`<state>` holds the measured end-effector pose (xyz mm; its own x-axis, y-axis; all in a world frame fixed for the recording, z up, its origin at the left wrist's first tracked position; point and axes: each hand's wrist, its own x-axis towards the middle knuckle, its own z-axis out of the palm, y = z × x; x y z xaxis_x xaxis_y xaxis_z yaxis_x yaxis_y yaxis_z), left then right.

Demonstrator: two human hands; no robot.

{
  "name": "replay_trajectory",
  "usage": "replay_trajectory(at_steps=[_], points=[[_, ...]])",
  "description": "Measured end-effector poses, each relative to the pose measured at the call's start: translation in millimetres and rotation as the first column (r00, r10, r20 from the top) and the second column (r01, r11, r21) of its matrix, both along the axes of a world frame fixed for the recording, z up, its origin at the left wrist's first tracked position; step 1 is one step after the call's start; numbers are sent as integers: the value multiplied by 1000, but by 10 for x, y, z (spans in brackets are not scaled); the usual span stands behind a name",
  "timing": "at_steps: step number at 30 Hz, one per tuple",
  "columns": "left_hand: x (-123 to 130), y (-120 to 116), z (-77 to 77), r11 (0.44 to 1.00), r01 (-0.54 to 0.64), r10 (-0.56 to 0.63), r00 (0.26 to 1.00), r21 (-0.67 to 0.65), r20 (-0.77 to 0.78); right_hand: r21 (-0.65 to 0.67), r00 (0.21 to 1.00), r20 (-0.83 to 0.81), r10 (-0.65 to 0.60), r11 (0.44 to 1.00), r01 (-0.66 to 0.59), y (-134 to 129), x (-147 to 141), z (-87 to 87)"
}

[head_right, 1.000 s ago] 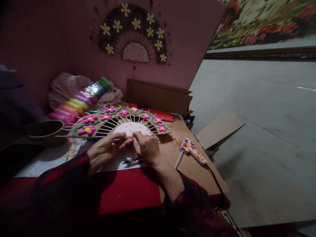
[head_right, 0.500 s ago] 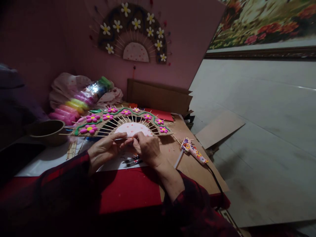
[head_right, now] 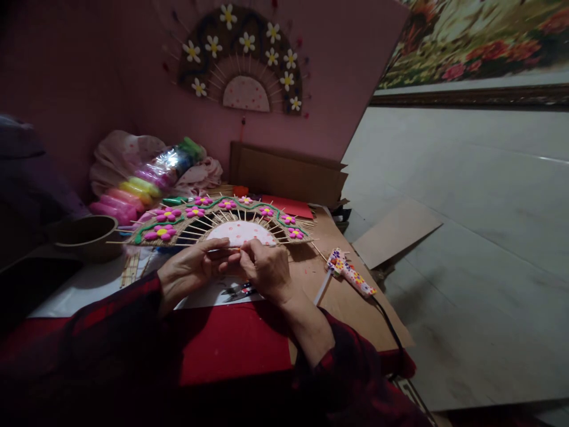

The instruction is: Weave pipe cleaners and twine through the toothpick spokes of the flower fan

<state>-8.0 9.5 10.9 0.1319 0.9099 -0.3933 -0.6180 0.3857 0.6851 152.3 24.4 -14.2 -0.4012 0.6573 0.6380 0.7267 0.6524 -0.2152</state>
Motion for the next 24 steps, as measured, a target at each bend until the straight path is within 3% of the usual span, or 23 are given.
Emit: replay_trajectory(at_steps=[24], points=[[16,-2,-30,998,-28,23,996,52,92,8,999,39,-19,1000,19,-2,-16,-34]])
